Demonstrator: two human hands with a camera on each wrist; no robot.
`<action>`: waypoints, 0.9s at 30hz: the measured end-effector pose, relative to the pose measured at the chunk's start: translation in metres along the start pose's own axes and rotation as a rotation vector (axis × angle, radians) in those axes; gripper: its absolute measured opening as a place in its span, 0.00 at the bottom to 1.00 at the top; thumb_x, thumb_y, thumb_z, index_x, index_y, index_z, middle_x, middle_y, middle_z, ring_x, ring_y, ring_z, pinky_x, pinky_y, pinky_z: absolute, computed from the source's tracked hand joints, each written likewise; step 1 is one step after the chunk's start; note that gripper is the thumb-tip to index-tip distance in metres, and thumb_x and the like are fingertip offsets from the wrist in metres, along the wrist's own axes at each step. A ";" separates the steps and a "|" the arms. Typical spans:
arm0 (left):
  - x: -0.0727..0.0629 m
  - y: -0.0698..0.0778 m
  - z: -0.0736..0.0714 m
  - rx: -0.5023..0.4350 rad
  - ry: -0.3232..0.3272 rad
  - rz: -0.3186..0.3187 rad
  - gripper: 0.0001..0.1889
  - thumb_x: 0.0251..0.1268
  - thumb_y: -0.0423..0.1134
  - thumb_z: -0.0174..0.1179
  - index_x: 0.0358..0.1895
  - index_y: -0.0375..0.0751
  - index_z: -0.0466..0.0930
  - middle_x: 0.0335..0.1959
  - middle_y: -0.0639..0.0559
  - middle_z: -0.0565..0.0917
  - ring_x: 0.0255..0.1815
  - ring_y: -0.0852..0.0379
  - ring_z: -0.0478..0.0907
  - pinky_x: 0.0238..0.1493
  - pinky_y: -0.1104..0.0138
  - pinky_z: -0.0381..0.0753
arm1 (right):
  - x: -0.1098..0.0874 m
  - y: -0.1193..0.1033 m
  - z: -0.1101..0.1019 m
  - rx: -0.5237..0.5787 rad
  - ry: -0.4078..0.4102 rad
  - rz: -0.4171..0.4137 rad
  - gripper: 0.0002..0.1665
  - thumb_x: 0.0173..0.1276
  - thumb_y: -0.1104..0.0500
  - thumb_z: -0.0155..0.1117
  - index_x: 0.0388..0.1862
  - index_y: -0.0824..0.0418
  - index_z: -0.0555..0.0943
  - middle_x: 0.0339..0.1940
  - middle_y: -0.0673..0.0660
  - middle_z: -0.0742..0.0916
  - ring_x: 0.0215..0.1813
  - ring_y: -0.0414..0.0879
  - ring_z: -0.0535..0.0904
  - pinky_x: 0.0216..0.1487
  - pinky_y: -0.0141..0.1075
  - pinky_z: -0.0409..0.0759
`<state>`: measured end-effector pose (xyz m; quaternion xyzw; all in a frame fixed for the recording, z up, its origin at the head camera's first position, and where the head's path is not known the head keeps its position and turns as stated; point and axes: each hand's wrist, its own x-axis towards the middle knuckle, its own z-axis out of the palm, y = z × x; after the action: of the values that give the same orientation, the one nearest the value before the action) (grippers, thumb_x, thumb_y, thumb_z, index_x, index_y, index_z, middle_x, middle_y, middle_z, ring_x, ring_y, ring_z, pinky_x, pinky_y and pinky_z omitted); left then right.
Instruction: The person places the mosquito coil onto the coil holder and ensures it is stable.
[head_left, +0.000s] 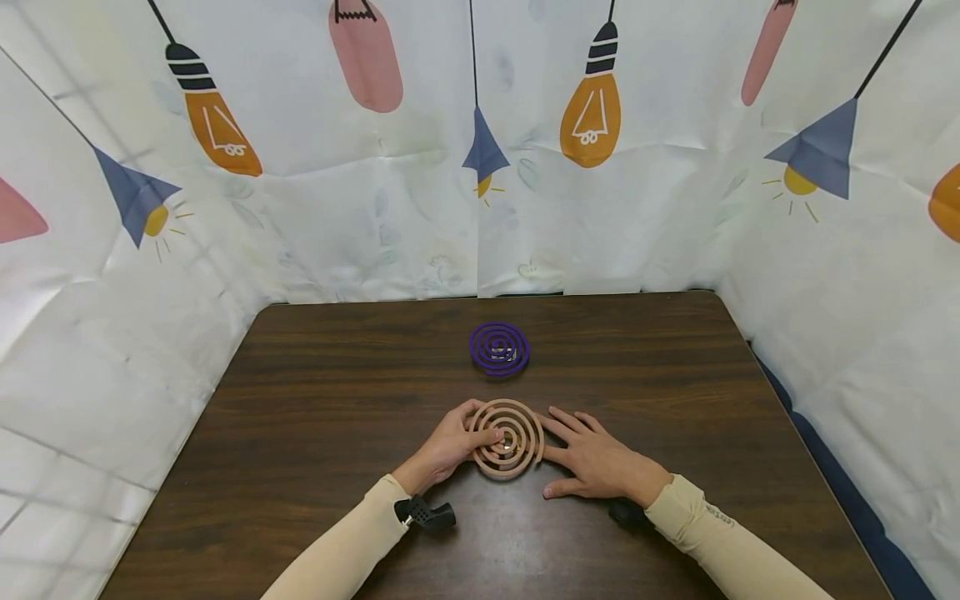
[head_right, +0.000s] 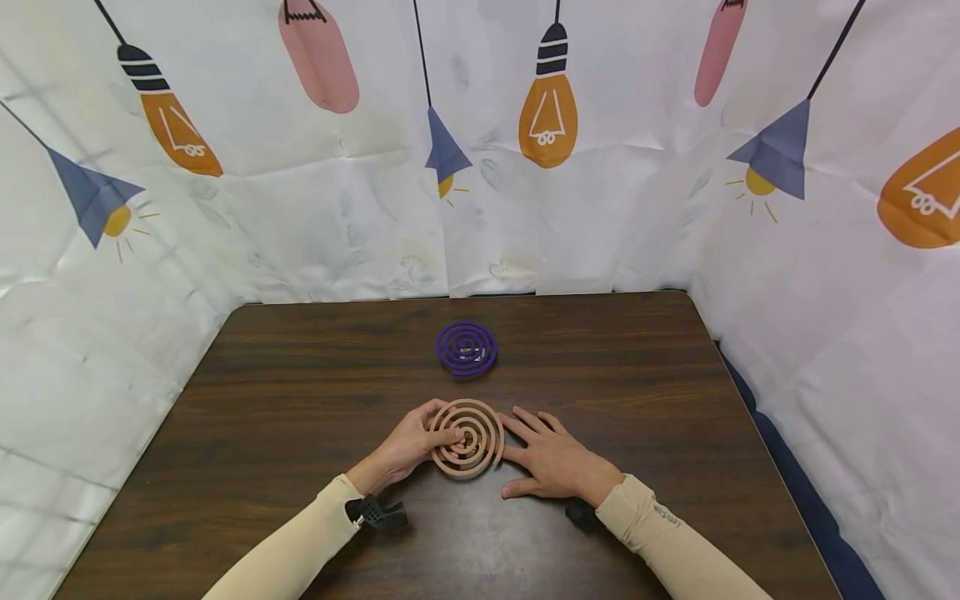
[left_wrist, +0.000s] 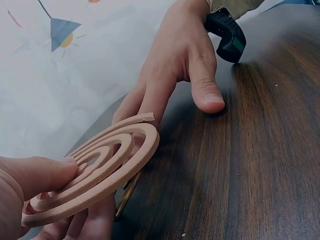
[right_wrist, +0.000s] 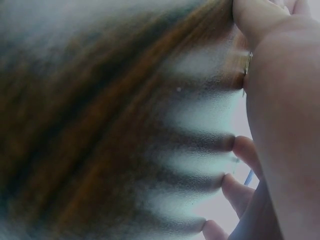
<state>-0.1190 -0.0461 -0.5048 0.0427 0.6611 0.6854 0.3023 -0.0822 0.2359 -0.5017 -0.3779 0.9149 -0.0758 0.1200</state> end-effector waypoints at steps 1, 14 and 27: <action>0.000 0.000 0.000 0.000 0.001 0.000 0.28 0.69 0.34 0.68 0.67 0.32 0.66 0.33 0.55 0.89 0.31 0.61 0.88 0.32 0.68 0.87 | 0.000 0.000 0.000 0.001 0.001 0.000 0.46 0.71 0.23 0.49 0.83 0.36 0.60 0.88 0.55 0.58 0.87 0.64 0.53 0.78 0.67 0.61; 0.002 0.000 -0.001 0.022 0.014 0.008 0.27 0.69 0.35 0.68 0.65 0.31 0.67 0.33 0.54 0.88 0.31 0.61 0.87 0.32 0.69 0.87 | 0.000 0.002 0.002 0.012 0.018 -0.014 0.45 0.71 0.23 0.48 0.83 0.36 0.60 0.88 0.56 0.58 0.86 0.65 0.54 0.78 0.68 0.61; 0.004 0.000 0.000 0.033 0.021 0.007 0.27 0.69 0.34 0.67 0.66 0.32 0.67 0.31 0.54 0.89 0.29 0.60 0.87 0.30 0.68 0.86 | -0.001 0.000 0.000 0.011 0.003 -0.002 0.45 0.71 0.23 0.49 0.83 0.35 0.60 0.88 0.55 0.57 0.87 0.63 0.53 0.79 0.67 0.60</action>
<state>-0.1222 -0.0439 -0.5063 0.0429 0.6754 0.6757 0.2924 -0.0821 0.2366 -0.5015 -0.3782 0.9142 -0.0817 0.1209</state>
